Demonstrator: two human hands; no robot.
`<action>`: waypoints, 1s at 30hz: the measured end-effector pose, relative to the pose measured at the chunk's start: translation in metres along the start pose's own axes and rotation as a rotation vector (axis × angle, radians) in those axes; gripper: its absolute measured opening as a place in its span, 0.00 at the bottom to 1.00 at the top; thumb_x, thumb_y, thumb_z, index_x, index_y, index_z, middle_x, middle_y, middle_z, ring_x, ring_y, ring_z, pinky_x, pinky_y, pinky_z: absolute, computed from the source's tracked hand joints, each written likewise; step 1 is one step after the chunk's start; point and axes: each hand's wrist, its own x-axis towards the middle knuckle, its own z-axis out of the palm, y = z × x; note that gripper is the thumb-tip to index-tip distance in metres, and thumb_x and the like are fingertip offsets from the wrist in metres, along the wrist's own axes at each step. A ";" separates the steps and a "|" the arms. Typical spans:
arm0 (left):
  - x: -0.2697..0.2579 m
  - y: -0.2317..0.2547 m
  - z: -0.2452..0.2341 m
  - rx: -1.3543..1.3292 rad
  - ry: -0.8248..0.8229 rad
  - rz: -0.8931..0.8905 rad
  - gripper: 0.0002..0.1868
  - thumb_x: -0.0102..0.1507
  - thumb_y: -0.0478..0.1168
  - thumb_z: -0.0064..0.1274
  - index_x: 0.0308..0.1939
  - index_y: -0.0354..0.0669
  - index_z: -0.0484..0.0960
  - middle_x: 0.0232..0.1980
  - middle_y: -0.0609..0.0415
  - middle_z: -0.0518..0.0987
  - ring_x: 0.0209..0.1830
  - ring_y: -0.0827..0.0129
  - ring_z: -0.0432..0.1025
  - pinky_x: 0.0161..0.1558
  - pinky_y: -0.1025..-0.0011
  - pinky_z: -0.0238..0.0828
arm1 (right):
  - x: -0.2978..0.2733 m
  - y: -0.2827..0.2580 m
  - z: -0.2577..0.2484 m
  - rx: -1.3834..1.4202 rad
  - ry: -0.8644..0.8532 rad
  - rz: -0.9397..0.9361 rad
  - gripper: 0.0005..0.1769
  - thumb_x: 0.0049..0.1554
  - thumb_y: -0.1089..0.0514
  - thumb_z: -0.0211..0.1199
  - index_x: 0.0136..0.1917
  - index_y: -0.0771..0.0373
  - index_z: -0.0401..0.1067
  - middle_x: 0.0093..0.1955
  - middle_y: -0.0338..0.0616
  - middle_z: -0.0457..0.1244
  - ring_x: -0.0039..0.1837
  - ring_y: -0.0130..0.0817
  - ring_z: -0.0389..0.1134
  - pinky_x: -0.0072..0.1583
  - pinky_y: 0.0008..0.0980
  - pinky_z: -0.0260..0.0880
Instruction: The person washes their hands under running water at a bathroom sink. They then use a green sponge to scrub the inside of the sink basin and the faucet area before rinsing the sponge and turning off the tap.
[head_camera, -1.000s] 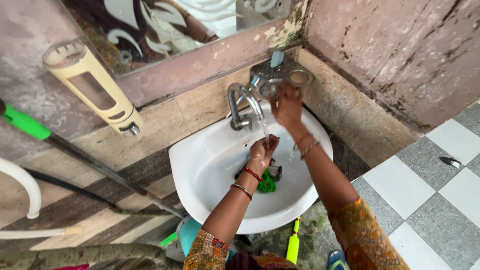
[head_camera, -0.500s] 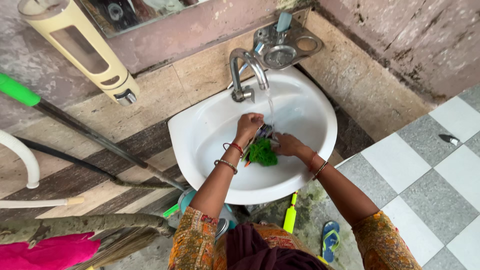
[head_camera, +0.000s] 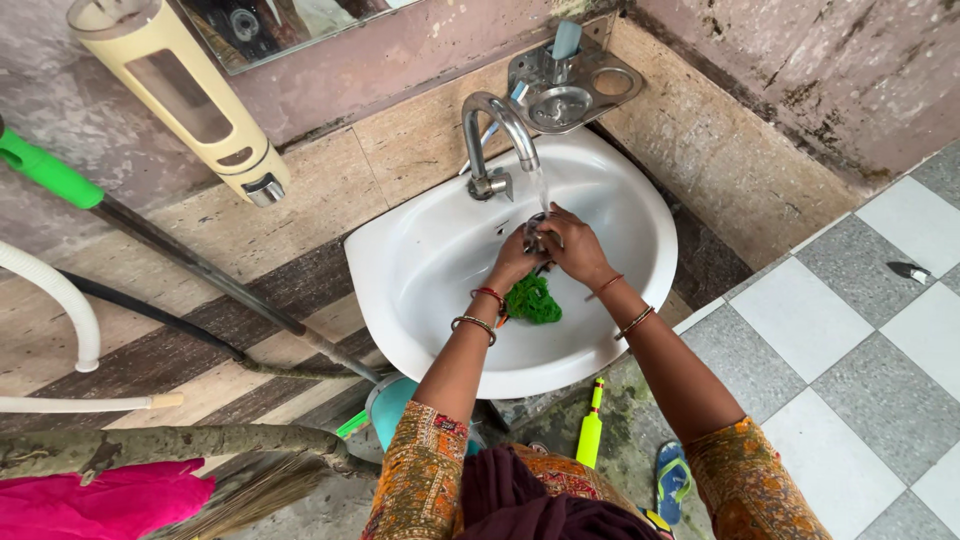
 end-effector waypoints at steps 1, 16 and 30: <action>0.001 0.005 0.004 0.054 0.026 0.016 0.31 0.52 0.38 0.67 0.60 0.43 0.77 0.50 0.46 0.83 0.48 0.58 0.77 0.53 0.62 0.74 | -0.004 0.003 0.003 0.073 0.002 0.219 0.11 0.59 0.60 0.65 0.55 0.59 0.75 0.59 0.51 0.69 0.66 0.51 0.70 0.66 0.42 0.71; 0.028 0.017 -0.020 -0.234 0.344 -0.478 0.23 0.73 0.53 0.45 0.35 0.38 0.80 0.26 0.50 0.78 0.27 0.56 0.73 0.35 0.57 0.69 | 0.011 -0.003 0.019 0.256 -0.450 0.230 0.17 0.63 0.51 0.53 0.57 0.65 0.69 0.48 0.52 0.69 0.50 0.50 0.70 0.56 0.48 0.70; 0.018 0.003 -0.007 -0.653 -0.041 -0.789 0.29 0.71 0.65 0.27 0.32 0.50 0.71 0.18 0.56 0.69 0.13 0.66 0.60 0.13 0.71 0.48 | 0.019 -0.029 -0.010 -0.229 -0.380 0.001 0.15 0.61 0.51 0.60 0.51 0.65 0.74 0.52 0.54 0.68 0.59 0.49 0.69 0.62 0.69 0.58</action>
